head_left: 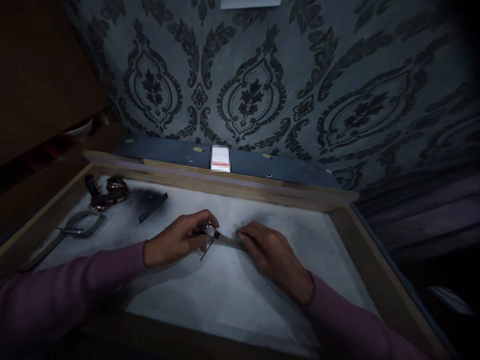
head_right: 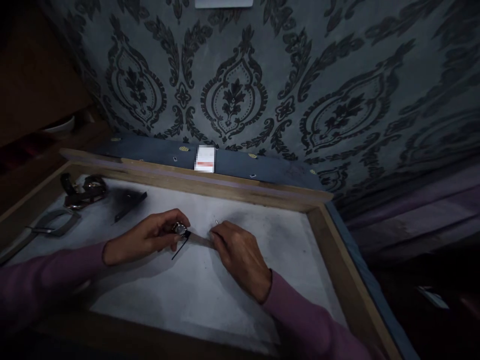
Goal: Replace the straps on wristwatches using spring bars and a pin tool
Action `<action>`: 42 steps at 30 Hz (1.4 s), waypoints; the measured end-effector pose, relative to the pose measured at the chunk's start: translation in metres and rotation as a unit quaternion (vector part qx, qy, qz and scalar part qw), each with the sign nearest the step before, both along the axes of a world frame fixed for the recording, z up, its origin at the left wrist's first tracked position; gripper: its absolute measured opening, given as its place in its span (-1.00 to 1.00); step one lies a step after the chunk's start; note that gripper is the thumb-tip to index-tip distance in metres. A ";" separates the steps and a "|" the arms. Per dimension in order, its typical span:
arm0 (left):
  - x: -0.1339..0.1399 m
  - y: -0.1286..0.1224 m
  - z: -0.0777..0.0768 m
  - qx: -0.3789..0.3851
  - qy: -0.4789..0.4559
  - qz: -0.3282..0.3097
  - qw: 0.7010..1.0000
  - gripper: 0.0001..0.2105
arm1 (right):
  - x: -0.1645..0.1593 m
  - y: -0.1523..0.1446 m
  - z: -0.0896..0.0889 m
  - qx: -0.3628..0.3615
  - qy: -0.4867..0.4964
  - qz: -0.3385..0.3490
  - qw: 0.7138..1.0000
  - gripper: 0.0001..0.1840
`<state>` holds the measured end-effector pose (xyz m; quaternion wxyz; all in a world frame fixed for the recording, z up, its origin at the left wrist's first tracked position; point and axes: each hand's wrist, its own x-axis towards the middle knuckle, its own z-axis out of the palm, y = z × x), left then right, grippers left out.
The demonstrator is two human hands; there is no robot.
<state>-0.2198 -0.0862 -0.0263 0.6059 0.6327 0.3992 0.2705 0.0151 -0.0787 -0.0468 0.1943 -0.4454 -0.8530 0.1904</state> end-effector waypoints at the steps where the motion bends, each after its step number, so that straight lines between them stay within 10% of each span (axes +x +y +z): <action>1: 0.000 0.000 0.000 0.000 0.003 -0.002 1.000 -0.82 | 0.000 0.000 -0.001 -0.003 0.000 0.002 1.000 -0.77; 27: 0.010 -0.012 -0.012 -0.210 -0.136 0.048 0.967 -0.69 | -0.019 -0.022 0.002 -0.084 0.180 0.092 0.976 -0.78; 42: 0.008 -0.014 0.001 -0.124 -0.078 0.008 0.989 -0.74 | -0.012 -0.021 0.013 -0.078 0.210 0.026 0.974 -0.74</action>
